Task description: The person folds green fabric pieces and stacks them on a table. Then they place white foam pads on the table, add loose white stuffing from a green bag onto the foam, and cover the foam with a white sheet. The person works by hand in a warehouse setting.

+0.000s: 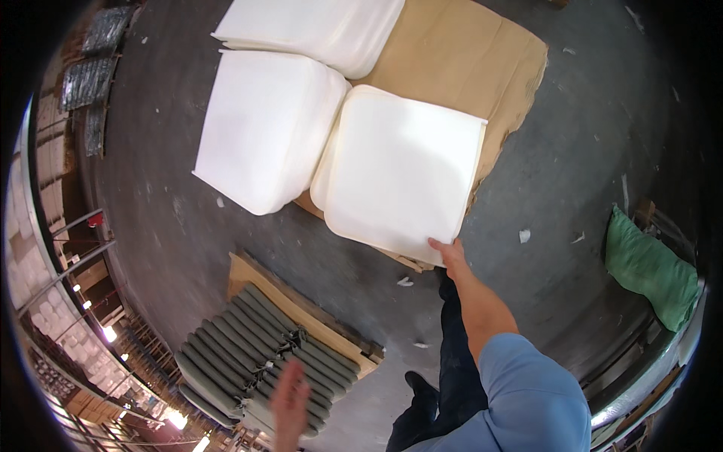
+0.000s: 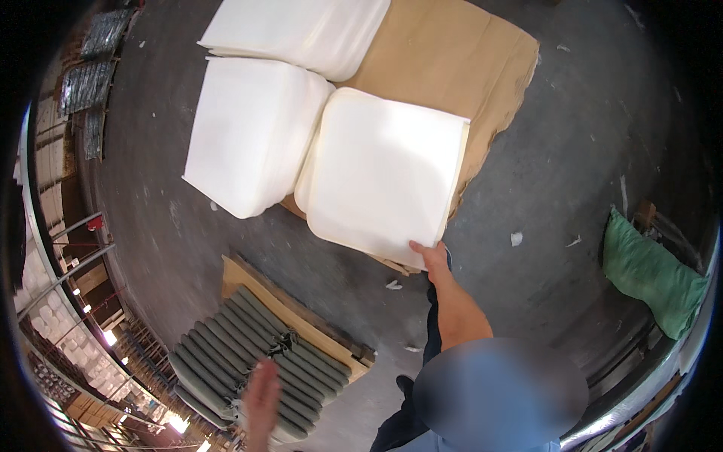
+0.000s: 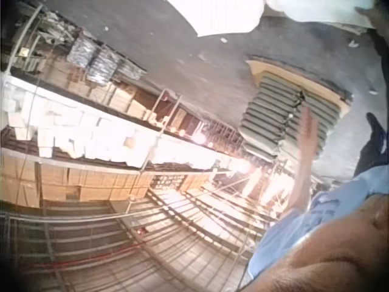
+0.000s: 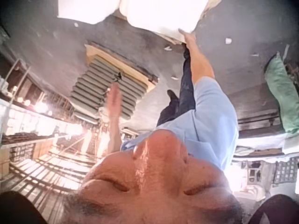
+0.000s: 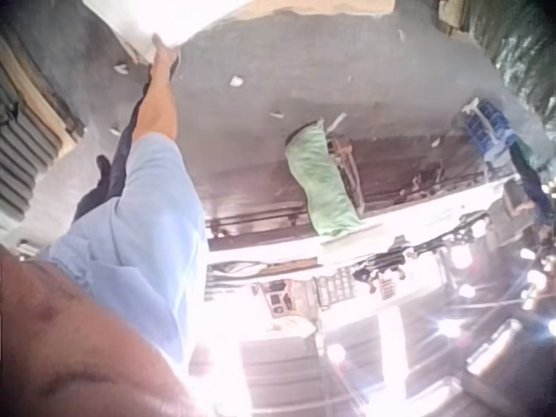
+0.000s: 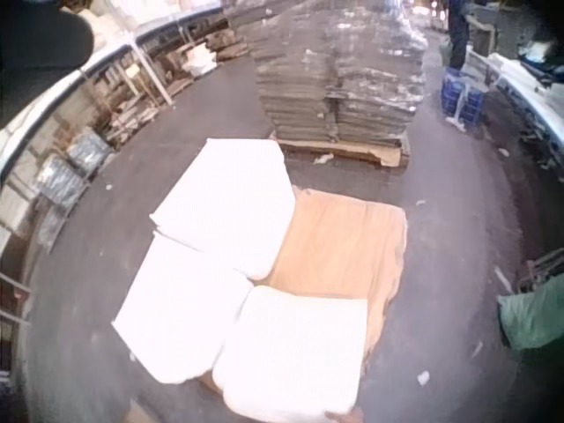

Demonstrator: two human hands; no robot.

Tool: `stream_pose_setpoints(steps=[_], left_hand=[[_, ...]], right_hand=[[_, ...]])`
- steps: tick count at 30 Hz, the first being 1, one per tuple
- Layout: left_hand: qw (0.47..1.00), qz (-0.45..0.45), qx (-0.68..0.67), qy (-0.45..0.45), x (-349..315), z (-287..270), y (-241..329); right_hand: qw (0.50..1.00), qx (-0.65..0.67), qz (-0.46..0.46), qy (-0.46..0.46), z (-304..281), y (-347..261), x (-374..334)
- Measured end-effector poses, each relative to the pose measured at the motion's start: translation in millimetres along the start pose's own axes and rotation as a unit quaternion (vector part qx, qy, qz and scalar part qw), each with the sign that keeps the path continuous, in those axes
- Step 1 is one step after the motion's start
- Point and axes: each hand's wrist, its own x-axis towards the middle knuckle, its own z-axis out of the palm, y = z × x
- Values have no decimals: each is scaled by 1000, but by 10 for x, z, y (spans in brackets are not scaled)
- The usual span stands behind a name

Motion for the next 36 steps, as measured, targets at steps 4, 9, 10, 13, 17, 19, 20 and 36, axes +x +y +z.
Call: stream_pose_setpoints(steps=[4, 9, 10, 13, 17, 19, 20, 36], left_hand=[[949, -229, 94, -195, -799, 572, -511], [970, -187, 15, -158, -929, 646, -644], [974, -170, 5, -150, -952, 617, -696], [987, -99, -25, -127, -962, 504, -852], [993, 26, -54, -100, -883, 269, -1001], [992, 71, -78, -76, -926, 209, -1090], [988, 101, -91, -77, -891, 176, -1063], [943, 101, -265, -175, -1176, 247, -862]], right_hand=[[979, 119, 29, -166, -73, -126, -444], [989, 99, -70, -88, 86, -389, -1156], [988, 98, -94, -79, 107, -454, -1314], [973, 65, -213, -59, 106, -747, -1720], [936, -87, -340, 23, -341, -1015, -2461], [890, -263, -355, 109, -731, -902, -3169], [858, -314, -376, 153, -1009, -775, -3451], [838, -398, 50, 370, -3663, 4415, -6455]])
